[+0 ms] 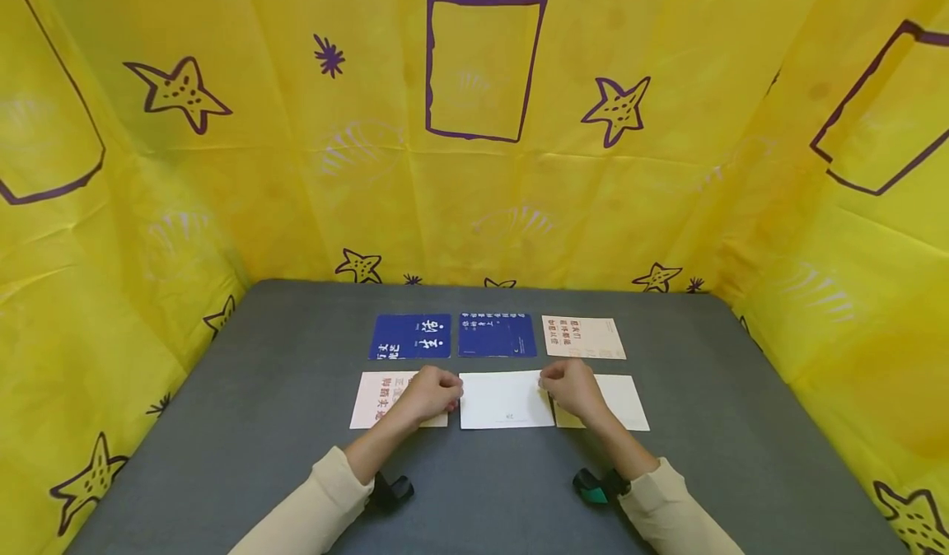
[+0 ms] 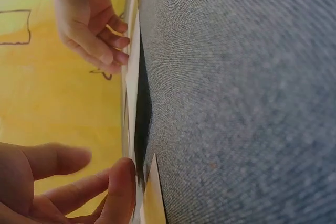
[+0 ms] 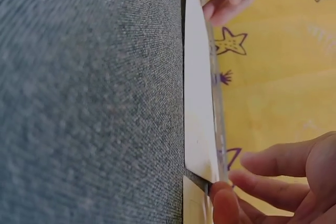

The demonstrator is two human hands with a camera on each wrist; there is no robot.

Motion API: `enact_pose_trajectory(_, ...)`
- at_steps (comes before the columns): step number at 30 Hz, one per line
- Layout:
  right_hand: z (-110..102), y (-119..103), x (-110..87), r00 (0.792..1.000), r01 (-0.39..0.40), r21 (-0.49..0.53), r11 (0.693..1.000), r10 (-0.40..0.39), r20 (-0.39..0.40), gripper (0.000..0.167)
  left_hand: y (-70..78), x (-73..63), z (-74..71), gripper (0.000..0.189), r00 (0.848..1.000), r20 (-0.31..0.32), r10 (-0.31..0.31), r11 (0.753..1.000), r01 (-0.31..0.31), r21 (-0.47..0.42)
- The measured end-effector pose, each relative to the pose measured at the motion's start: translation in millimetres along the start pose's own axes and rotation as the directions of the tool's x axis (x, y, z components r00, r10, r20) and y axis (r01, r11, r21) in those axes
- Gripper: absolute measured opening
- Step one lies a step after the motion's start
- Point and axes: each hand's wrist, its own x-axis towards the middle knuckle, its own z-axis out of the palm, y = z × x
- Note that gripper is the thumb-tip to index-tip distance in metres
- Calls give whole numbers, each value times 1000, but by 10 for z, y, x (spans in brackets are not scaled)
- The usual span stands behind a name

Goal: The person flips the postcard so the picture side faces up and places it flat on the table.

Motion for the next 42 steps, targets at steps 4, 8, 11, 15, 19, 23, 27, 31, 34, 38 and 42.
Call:
enact_pose_trajectory(4, 1, 39, 3, 1000, 3, 47, 999, -4, 16, 15, -14, 2, 4, 28, 1000, 0, 14, 997, -14, -78)
enact_pose_trajectory(8, -32, 62, -3, 998, 11, 81, 997, -16, 66, 26, -25, 18, -2, 30, 999, -19, 35, 995, -37, -98)
enact_pose_trajectory(11, -63, 91, -6, 994, 31, 89, 996, -41, 102, 30, -41, 28, -17, 31, 997, -46, 56, 996, -60, -71)
enact_pose_trajectory(15, -87, 141, -3, 988, 95, 88, 992, -105, 115, 29, -64, 36, -27, 36, 992, -88, 88, 993, -94, -70)
enact_pose_trajectory(19, -104, 196, -2, 976, 190, 96, 977, -198, 85, 27, -69, 39, -24, 33, 977, -161, 141, 986, -153, -61)
enact_pose_trajectory(23, -108, 207, -6, 971, 237, 106, 966, -240, 17, 24, -69, 39, -23, 28, 960, -209, 188, 979, -201, -43)
enact_pose_trajectory(27, -98, 181, -15, 966, 259, 108, 960, -257, -31, 22, -69, 36, -31, 26, 955, -222, 199, 977, -212, -35)
enact_pose_trajectory(31, -97, 169, -21, 966, 257, 111, 960, -254, -46, 18, -65, 29, -39, 25, 954, -222, 202, 977, -212, -23)
enact_pose_trajectory(34, -99, 172, -15, 968, 250, 108, 962, -246, -49, 15, -56, 20, -48, 24, 952, -223, 208, 976, -217, -17)
enact_pose_trajectory(38, -104, 174, -10, 970, 243, 108, 964, -238, -54, 13, -54, 15, -59, 21, 949, -231, 216, 975, -223, -7)
enact_pose_trajectory(42, -112, 176, -13, 971, 238, 112, 965, -232, -65, 12, -53, 13, -68, 16, 949, -235, 208, 976, -216, -7)
